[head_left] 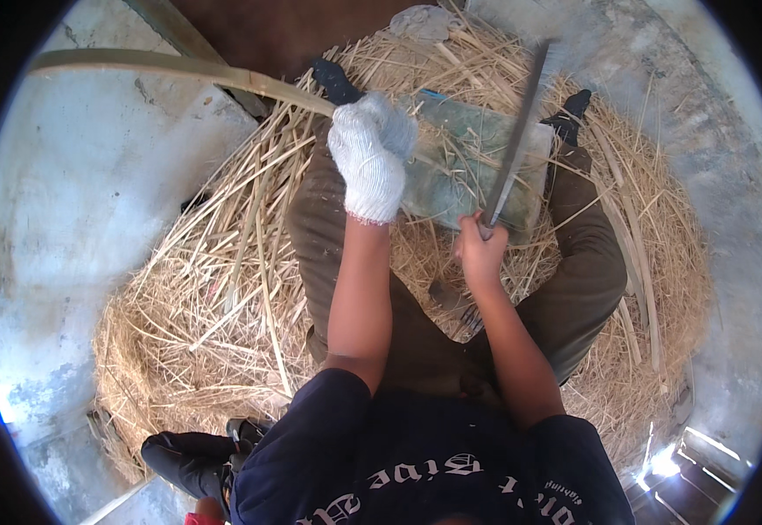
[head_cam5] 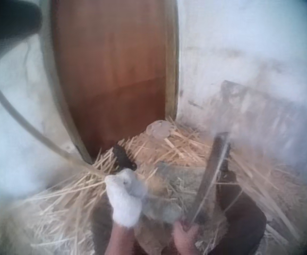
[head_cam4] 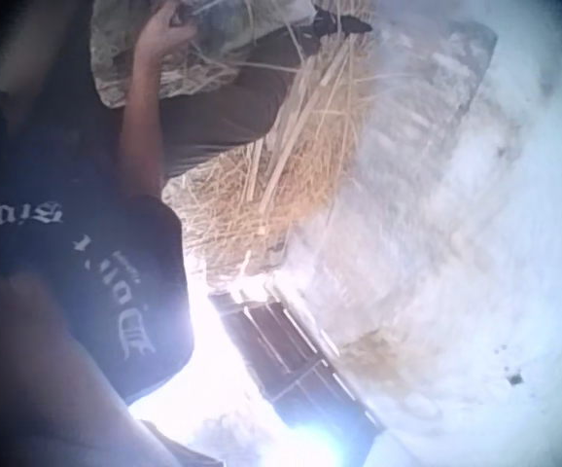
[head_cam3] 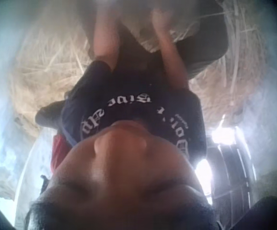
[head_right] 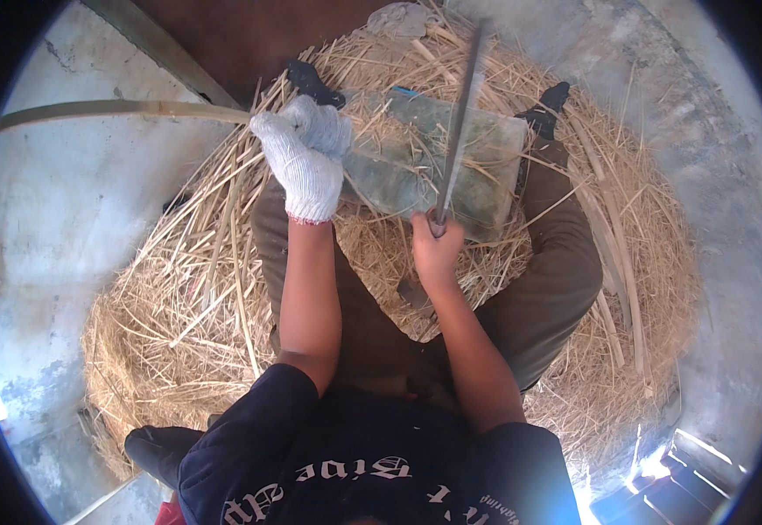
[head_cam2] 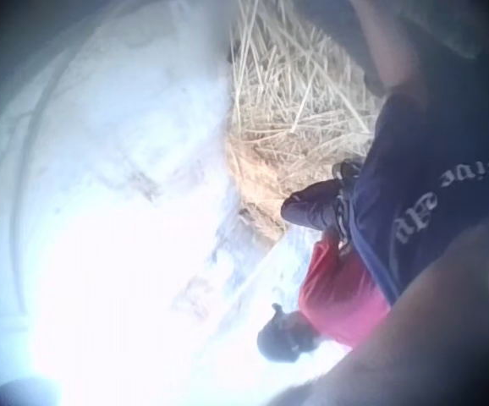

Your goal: The person sits on a pile of straw and uses a knife to shave the outer layer off individual straw stalks. They hold the stalks with their left hand and scrape them against a flat surface on their lap, repeating the process for multiple stalks.

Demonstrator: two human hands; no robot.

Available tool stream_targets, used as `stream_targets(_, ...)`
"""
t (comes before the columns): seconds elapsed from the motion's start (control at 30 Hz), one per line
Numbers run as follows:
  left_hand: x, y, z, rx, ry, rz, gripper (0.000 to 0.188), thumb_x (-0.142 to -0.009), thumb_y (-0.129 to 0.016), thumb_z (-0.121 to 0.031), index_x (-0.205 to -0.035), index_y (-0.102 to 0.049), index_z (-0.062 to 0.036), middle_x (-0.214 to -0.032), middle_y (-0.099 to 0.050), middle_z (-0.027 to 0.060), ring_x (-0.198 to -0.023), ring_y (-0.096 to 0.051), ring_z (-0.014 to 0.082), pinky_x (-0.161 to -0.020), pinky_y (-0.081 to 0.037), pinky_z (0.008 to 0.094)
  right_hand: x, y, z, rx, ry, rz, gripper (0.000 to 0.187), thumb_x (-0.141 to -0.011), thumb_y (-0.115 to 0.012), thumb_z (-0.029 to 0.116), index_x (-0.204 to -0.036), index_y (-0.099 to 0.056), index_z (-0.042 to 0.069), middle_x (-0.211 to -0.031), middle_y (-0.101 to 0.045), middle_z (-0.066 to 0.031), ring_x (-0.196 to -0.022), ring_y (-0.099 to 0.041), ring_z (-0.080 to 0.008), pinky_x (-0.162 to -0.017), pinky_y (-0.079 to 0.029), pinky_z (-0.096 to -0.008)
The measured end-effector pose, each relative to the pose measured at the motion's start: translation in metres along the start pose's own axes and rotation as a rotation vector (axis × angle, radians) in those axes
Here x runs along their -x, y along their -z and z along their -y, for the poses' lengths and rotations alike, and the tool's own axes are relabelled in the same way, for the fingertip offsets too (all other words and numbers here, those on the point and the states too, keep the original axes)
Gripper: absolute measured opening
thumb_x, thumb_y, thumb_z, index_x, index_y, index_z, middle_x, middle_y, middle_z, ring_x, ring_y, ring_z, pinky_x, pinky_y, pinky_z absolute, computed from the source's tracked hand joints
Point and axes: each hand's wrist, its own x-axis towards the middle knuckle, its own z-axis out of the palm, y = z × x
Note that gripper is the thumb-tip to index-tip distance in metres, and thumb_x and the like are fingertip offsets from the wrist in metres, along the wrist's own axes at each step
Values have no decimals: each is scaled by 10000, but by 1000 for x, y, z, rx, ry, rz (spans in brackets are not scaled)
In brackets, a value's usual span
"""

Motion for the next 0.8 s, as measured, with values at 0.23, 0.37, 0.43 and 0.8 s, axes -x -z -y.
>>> stream_targets(0.23,1,-3,-1,-180,-42,88,725,-866,-526,-816,-607,-292,-181,-556,-226,-56,-493,-212,123,-488,-180,317,-20,23,-94,278,-409,-30,176,-876,-642,96,-733,-565,28,-611,-546,-59,-420,-468,-140,-410,-377,-349)
stream_targets(0.37,-4,5,-10,9,52,51,737,-851,-489,-847,-595,-290,-185,-553,-205,-63,-492,-197,116,-486,-167,312,-21,24,-86,641,-437,-57,209,-844,-684,143,-703,-587,23,-583,-558,-54,-387,-481,-150,-371,-369,-362)
stream_targets(0.43,-7,12,-2,40,69,-38,740,-841,-485,-857,-596,-288,-187,-552,-200,-64,-490,-191,121,-485,-164,310,-25,22,-82,474,-230,-50,231,-845,-688,142,-676,-573,33,-558,-543,-39,-374,-474,-148,-363,-360,-352)
stream_targets(0.8,-18,24,3,31,-105,-391,622,-1005,-420,-693,-664,-344,-178,-536,-296,-37,-455,-250,119,-437,-198,298,-20,8,-83,827,-174,-12,272,-822,-685,234,-787,-673,-36,-686,-675,-160,-589,-679,-280,-607,-513,-383)
